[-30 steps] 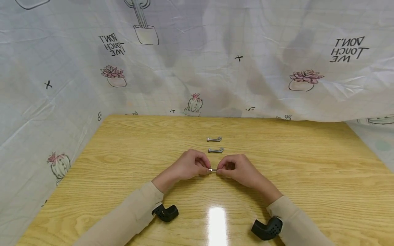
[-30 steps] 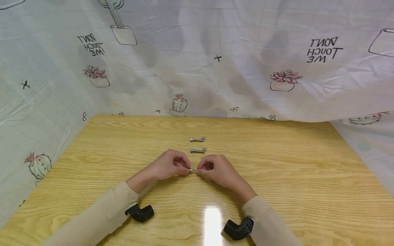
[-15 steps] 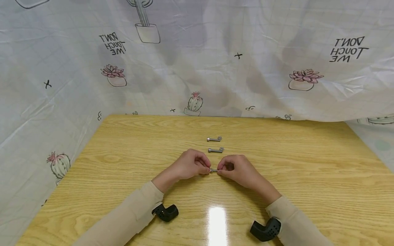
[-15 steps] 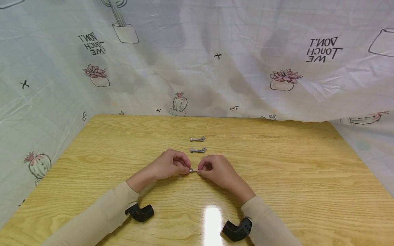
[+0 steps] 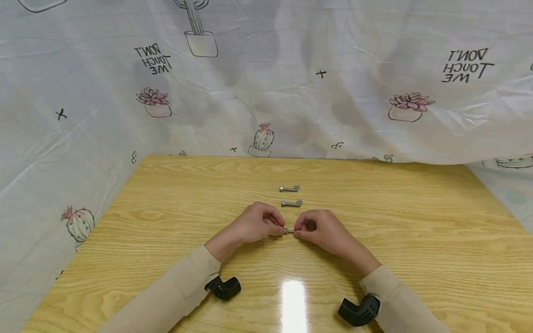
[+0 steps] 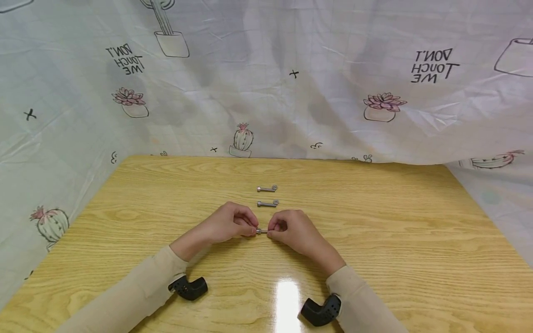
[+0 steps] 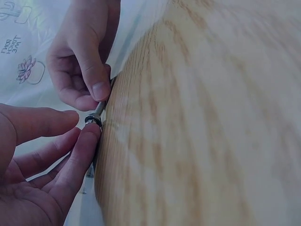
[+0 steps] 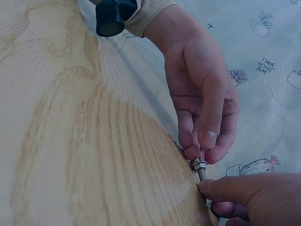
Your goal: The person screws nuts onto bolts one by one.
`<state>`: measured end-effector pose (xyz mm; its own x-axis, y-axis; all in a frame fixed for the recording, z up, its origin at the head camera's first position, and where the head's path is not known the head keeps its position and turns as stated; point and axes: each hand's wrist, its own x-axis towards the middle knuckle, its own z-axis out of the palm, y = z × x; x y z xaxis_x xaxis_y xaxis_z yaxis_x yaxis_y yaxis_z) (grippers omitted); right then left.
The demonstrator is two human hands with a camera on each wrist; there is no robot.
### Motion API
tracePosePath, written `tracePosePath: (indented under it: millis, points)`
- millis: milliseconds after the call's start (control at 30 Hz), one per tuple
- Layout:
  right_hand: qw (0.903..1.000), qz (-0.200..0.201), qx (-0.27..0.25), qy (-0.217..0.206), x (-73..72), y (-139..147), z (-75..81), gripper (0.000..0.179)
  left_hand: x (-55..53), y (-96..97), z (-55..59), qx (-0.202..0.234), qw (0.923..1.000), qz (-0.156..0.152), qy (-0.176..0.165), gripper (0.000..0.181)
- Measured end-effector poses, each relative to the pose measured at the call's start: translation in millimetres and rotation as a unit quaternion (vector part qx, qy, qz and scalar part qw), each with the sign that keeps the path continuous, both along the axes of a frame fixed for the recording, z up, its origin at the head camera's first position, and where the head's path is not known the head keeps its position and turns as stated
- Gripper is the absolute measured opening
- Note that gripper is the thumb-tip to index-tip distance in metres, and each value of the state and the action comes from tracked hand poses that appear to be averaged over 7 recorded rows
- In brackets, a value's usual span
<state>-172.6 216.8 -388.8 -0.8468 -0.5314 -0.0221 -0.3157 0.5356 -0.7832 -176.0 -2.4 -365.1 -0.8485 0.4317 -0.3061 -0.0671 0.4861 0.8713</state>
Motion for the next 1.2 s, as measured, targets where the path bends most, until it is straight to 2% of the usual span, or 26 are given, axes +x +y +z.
tracePosePath:
  millis: [400, 733, 1000, 1200]
  points:
    - [1.0000, 0.001, -0.004, 0.007, -0.4, -0.4, -1.5, 0.004, -0.4, -1.0, -1.0, -0.005, 1.0000, -0.003, 0.001, 0.007]
    - [0.9999, 0.003, -0.006, 0.011, 0.2, -1.9, -2.2, 0.005, 2.0, -3.2, 0.3, 0.005, 0.9999, 0.002, -0.013, 0.010]
    - [0.9991, -0.027, -0.030, 0.009, -0.6, 3.9, -0.6, 0.007, 0.0, -4.1, 3.6, 0.006, 0.9999, 0.010, -0.007, 0.012]
    - [0.9984, -0.048, -0.029, 0.011, -1.9, 7.5, 1.4, 0.013, -2.8, -7.4, 6.5, -0.009, 0.9997, 0.021, 0.011, 0.011]
